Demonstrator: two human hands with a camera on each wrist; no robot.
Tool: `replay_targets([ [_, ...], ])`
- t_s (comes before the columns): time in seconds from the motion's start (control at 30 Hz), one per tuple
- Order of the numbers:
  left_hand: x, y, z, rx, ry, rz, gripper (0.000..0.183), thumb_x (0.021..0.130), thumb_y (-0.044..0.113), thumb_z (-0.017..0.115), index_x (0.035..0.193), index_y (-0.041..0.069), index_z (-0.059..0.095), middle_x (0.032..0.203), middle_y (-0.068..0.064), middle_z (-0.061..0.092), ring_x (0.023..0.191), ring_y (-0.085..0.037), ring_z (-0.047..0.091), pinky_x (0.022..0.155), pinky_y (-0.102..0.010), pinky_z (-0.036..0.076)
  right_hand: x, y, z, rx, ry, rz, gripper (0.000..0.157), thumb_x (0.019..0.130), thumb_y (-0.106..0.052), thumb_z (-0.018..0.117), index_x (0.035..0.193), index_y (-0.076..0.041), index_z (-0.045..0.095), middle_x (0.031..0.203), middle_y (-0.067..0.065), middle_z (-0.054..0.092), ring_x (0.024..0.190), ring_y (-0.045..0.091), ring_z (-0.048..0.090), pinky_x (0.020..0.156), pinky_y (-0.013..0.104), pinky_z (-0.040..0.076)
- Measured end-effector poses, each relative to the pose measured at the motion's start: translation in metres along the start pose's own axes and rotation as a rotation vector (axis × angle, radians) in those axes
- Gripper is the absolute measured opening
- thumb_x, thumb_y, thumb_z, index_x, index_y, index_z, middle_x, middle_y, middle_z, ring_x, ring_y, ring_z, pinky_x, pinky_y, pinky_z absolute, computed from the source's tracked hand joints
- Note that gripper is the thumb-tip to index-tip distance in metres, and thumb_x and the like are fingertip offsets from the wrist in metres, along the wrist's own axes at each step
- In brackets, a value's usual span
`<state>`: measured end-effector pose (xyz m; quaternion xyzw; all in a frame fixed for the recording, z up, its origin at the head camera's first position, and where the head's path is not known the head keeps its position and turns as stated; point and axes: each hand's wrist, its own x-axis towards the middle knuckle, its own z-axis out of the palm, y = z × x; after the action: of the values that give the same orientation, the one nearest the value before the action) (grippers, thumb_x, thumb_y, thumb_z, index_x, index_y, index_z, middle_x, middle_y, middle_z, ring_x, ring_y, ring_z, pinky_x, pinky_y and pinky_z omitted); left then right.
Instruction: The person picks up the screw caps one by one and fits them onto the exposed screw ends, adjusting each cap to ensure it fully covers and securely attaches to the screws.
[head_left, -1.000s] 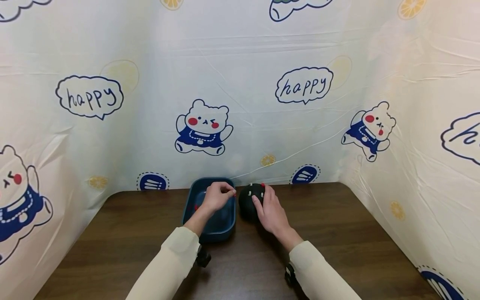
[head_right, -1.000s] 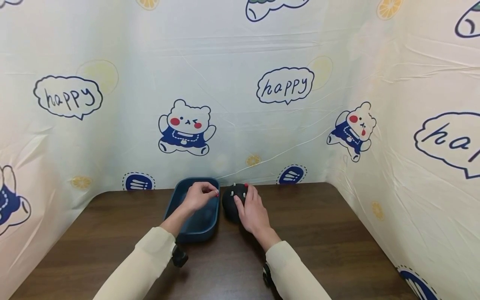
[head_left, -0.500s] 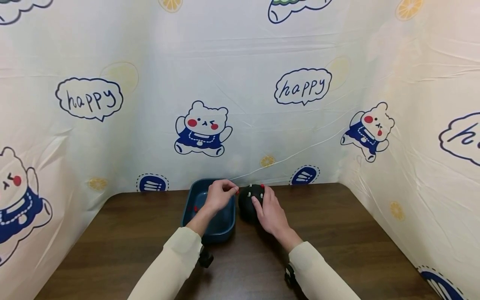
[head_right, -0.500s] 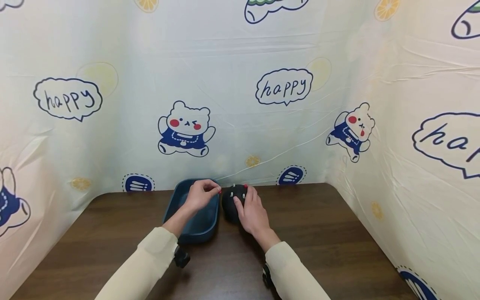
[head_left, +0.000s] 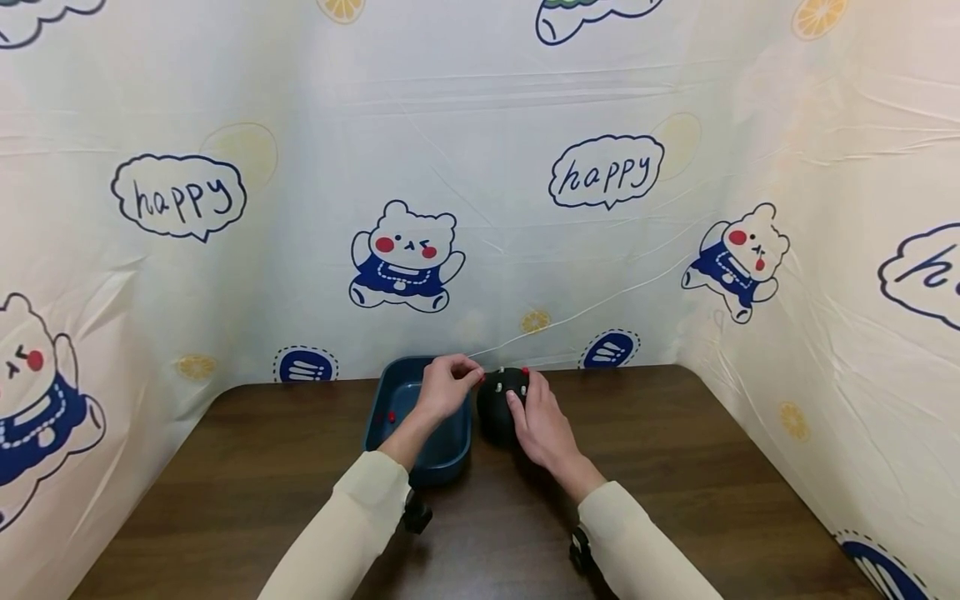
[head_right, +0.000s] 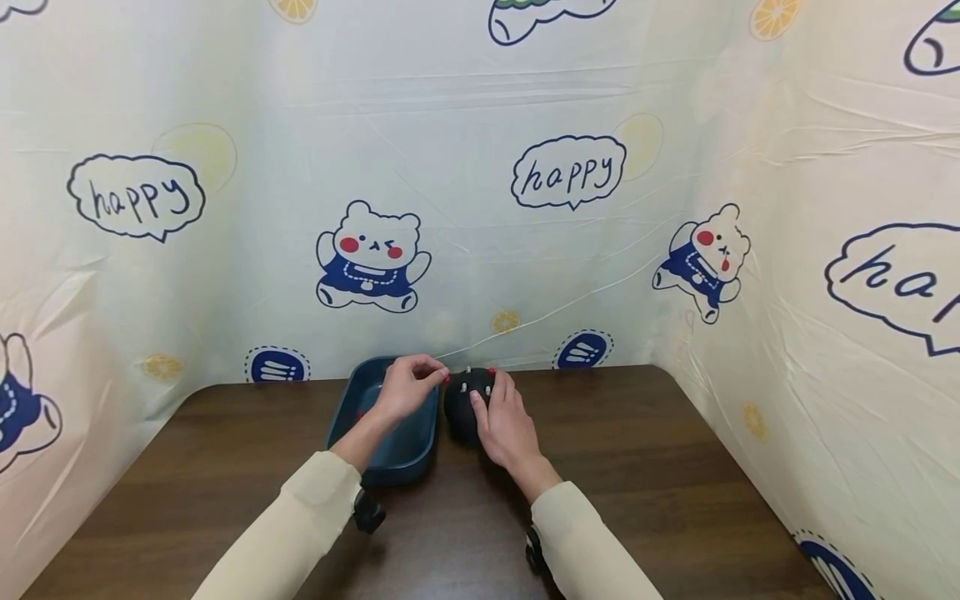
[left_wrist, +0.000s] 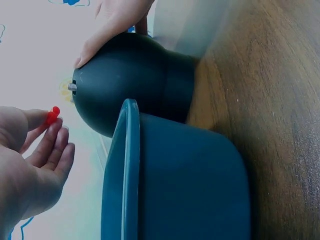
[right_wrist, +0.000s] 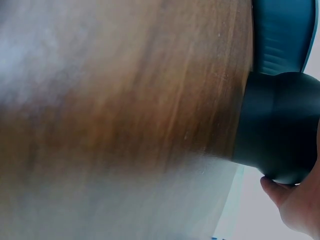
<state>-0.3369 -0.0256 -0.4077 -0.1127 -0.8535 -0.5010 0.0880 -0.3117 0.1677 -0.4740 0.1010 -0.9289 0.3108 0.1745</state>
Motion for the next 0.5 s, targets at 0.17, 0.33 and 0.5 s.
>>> replay_targets([
  [0.17, -0.0005, 0.0030, 0.0020, 0.000, 0.019, 0.033, 0.011, 0.099, 0.019, 0.070, 0.100, 0.010, 0.078, 0.092, -0.002, 0.073, 0.085, -0.020, 0.062, 0.077, -0.036, 0.054, 0.0001, 0.0002, 0.0007, -0.013, -0.004, -0.001, 0.063, 0.110, -0.049, 0.034, 0.155, -0.005, 0.028, 0.154, 0.018, 0.038, 0.130, 0.035, 0.051, 0.104, 0.055, 0.048],
  [0.33, 0.0010, 0.0067, 0.0044, -0.011, 0.028, 0.041, 0.011, 0.099, 0.020, 0.070, 0.100, 0.012, 0.078, 0.091, -0.001, 0.072, 0.084, -0.020, 0.061, 0.077, -0.035, 0.053, -0.0002, -0.0001, 0.0002, -0.020, 0.007, -0.011, 0.063, 0.110, -0.048, 0.035, 0.155, -0.005, 0.028, 0.154, 0.018, 0.038, 0.130, 0.035, 0.051, 0.104, 0.055, 0.048],
  [0.5, 0.0043, 0.0079, 0.0070, -0.020, 0.037, 0.099, 0.011, 0.098, 0.018, 0.071, 0.100, 0.010, 0.078, 0.090, -0.001, 0.073, 0.083, -0.018, 0.064, 0.077, -0.036, 0.055, -0.0006, -0.0010, -0.0007, -0.025, 0.011, -0.017, 0.064, 0.110, -0.049, 0.032, 0.156, -0.004, 0.027, 0.157, 0.018, 0.036, 0.134, 0.037, 0.049, 0.102, 0.055, 0.049],
])
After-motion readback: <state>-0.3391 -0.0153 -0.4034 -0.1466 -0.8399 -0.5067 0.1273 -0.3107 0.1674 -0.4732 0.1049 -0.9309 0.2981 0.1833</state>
